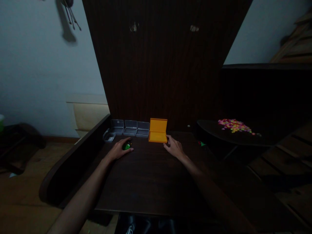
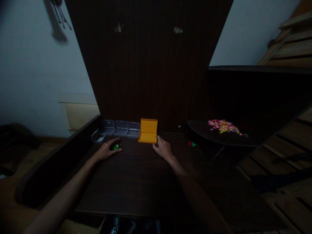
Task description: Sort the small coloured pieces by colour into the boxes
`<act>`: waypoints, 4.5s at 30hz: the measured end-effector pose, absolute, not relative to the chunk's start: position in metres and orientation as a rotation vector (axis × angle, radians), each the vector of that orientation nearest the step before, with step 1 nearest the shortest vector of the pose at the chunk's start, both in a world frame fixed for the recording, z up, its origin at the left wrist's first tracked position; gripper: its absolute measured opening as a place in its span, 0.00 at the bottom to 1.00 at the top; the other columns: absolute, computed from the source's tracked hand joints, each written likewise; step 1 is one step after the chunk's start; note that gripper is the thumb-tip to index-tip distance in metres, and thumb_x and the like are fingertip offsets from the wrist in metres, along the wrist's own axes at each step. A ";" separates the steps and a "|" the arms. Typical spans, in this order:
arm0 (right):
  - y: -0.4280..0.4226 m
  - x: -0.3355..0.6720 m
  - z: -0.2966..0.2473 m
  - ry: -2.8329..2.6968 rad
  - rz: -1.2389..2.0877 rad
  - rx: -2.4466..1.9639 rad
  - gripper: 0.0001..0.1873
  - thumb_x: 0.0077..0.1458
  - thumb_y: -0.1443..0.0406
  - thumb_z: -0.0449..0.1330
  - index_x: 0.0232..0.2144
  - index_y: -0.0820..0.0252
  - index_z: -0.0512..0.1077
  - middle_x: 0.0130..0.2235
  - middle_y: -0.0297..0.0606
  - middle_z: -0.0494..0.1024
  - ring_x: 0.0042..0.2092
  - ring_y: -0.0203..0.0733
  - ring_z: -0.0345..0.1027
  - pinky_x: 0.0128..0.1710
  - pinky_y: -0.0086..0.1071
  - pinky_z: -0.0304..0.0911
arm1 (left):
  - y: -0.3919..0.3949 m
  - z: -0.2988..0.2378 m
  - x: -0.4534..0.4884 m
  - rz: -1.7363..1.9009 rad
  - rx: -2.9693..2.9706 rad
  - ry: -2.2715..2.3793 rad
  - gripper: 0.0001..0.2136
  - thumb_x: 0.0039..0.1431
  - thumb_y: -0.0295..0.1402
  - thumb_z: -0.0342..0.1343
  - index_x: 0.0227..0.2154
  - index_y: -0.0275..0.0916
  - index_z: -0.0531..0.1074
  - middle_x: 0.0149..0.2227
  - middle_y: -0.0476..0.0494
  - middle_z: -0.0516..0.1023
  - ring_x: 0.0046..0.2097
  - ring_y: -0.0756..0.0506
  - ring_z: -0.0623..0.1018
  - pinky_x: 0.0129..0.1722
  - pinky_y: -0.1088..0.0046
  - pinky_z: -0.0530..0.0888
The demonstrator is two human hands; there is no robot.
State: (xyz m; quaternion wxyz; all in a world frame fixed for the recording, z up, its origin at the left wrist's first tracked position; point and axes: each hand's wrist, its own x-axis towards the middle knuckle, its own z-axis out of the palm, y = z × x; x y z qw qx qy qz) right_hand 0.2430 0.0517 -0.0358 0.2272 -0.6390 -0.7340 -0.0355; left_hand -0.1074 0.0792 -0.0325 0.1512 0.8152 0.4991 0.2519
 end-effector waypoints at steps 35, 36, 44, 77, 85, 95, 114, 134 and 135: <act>0.051 0.241 -0.034 -2.106 -0.133 -1.784 0.13 0.61 0.60 0.52 0.45 0.58 0.70 0.43 0.39 0.76 0.39 0.41 0.72 0.33 0.29 0.58 | 0.082 -0.032 -0.105 0.740 2.406 1.392 0.32 0.54 0.53 0.53 0.56 0.36 0.66 0.56 0.34 0.71 0.56 0.37 0.72 0.57 0.58 0.69; 0.051 0.241 -0.035 -2.106 -0.134 -1.779 0.13 0.61 0.60 0.52 0.45 0.58 0.70 0.43 0.39 0.76 0.39 0.41 0.72 0.33 0.29 0.58 | 0.082 -0.032 -0.105 0.735 2.403 1.396 0.32 0.54 0.53 0.52 0.56 0.36 0.66 0.56 0.34 0.71 0.56 0.37 0.73 0.57 0.57 0.69; 0.052 0.243 -0.037 -2.068 -0.109 -1.748 0.15 0.59 0.61 0.53 0.48 0.59 0.67 0.40 0.39 0.77 0.37 0.40 0.72 0.31 0.29 0.58 | 0.079 -0.031 -0.107 0.750 2.385 1.462 0.37 0.50 0.54 0.57 0.58 0.36 0.63 0.57 0.34 0.70 0.58 0.36 0.71 0.58 0.57 0.68; 0.001 0.248 -0.039 -2.120 -0.137 -1.494 0.10 0.60 0.64 0.51 0.37 0.59 0.72 0.37 0.41 0.76 0.39 0.42 0.70 0.39 0.31 0.64 | 0.036 -0.021 -0.047 0.762 2.670 1.067 0.21 0.65 0.39 0.45 0.59 0.42 0.64 0.61 0.41 0.65 0.62 0.41 0.65 0.62 0.57 0.64; -0.023 0.245 -0.041 -2.315 -0.003 -1.346 0.17 0.60 0.60 0.55 0.49 0.58 0.72 0.51 0.46 0.74 0.53 0.48 0.65 0.53 0.43 0.62 | 0.028 -0.030 -0.035 0.366 2.680 0.921 0.31 0.61 0.51 0.47 0.65 0.44 0.53 0.67 0.40 0.53 0.68 0.38 0.53 0.66 0.51 0.54; -0.018 0.248 -0.039 -2.455 0.365 -1.374 0.32 0.62 0.50 0.50 0.63 0.57 0.58 0.66 0.43 0.54 0.68 0.47 0.44 0.67 0.48 0.42 | 0.028 -0.026 -0.036 0.259 2.667 0.899 0.33 0.62 0.53 0.45 0.65 0.41 0.52 0.68 0.39 0.50 0.69 0.39 0.50 0.67 0.54 0.51; -0.017 0.248 -0.043 -2.433 0.364 -1.387 0.32 0.62 0.49 0.49 0.63 0.55 0.58 0.67 0.41 0.52 0.68 0.47 0.42 0.67 0.48 0.40 | 0.026 -0.022 -0.034 0.239 2.663 0.942 0.31 0.64 0.53 0.40 0.64 0.42 0.53 0.68 0.40 0.51 0.69 0.40 0.51 0.67 0.56 0.52; -0.017 0.247 -0.043 -2.435 0.358 -1.381 0.31 0.62 0.50 0.49 0.63 0.56 0.59 0.67 0.42 0.53 0.68 0.47 0.42 0.67 0.49 0.41 | 0.029 -0.026 -0.036 0.234 2.635 0.923 0.31 0.64 0.52 0.41 0.65 0.42 0.50 0.68 0.41 0.49 0.69 0.41 0.48 0.67 0.55 0.50; -0.017 0.247 -0.043 -2.434 0.360 -1.380 0.31 0.62 0.49 0.49 0.63 0.56 0.59 0.67 0.42 0.52 0.68 0.47 0.42 0.67 0.49 0.41 | 0.029 -0.026 -0.036 0.230 2.629 0.922 0.31 0.64 0.52 0.41 0.65 0.42 0.50 0.68 0.41 0.49 0.69 0.40 0.48 0.67 0.54 0.49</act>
